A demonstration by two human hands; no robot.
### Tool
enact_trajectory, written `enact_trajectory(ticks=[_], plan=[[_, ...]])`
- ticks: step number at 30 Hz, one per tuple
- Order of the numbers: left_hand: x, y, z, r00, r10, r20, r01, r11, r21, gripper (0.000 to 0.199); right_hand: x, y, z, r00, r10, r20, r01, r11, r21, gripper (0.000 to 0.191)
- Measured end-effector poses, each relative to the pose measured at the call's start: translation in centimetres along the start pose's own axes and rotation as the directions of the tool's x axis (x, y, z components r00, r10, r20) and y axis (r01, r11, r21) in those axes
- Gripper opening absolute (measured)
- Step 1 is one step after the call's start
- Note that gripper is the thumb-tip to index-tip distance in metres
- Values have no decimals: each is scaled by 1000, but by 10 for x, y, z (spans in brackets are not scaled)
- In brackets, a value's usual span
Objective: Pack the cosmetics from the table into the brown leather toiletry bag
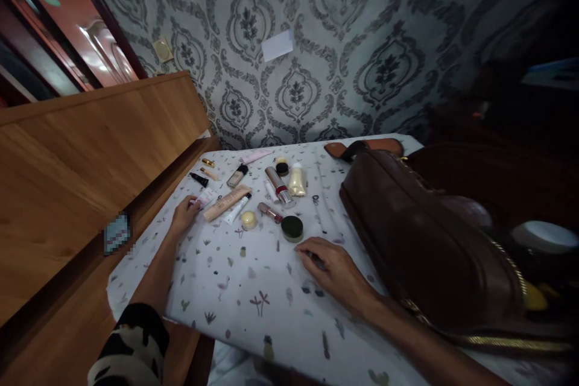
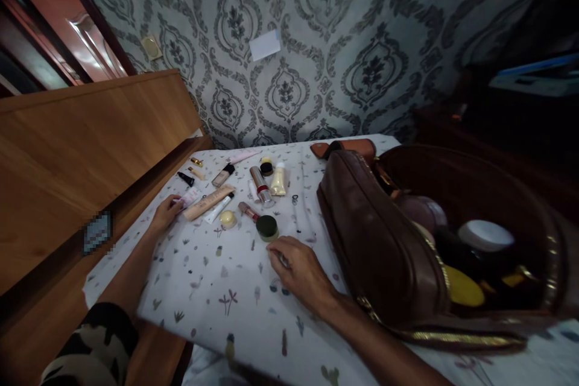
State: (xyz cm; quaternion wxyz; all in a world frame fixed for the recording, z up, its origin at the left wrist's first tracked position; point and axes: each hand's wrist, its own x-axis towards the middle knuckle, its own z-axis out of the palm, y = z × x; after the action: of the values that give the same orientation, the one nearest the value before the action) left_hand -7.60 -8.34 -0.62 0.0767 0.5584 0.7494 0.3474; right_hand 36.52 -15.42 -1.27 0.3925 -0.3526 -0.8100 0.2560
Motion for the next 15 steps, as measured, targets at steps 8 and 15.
enact_trajectory(ticks=[8,15], plan=[[-10,14,4,996,33,-79,-18,983,180,36,-2,-1,1,999,-34,-4,34,998,-44,20],[-13,35,6,995,5,-99,25,953,300,22,-6,-11,3,996,-47,81,64,975,-213,9]])
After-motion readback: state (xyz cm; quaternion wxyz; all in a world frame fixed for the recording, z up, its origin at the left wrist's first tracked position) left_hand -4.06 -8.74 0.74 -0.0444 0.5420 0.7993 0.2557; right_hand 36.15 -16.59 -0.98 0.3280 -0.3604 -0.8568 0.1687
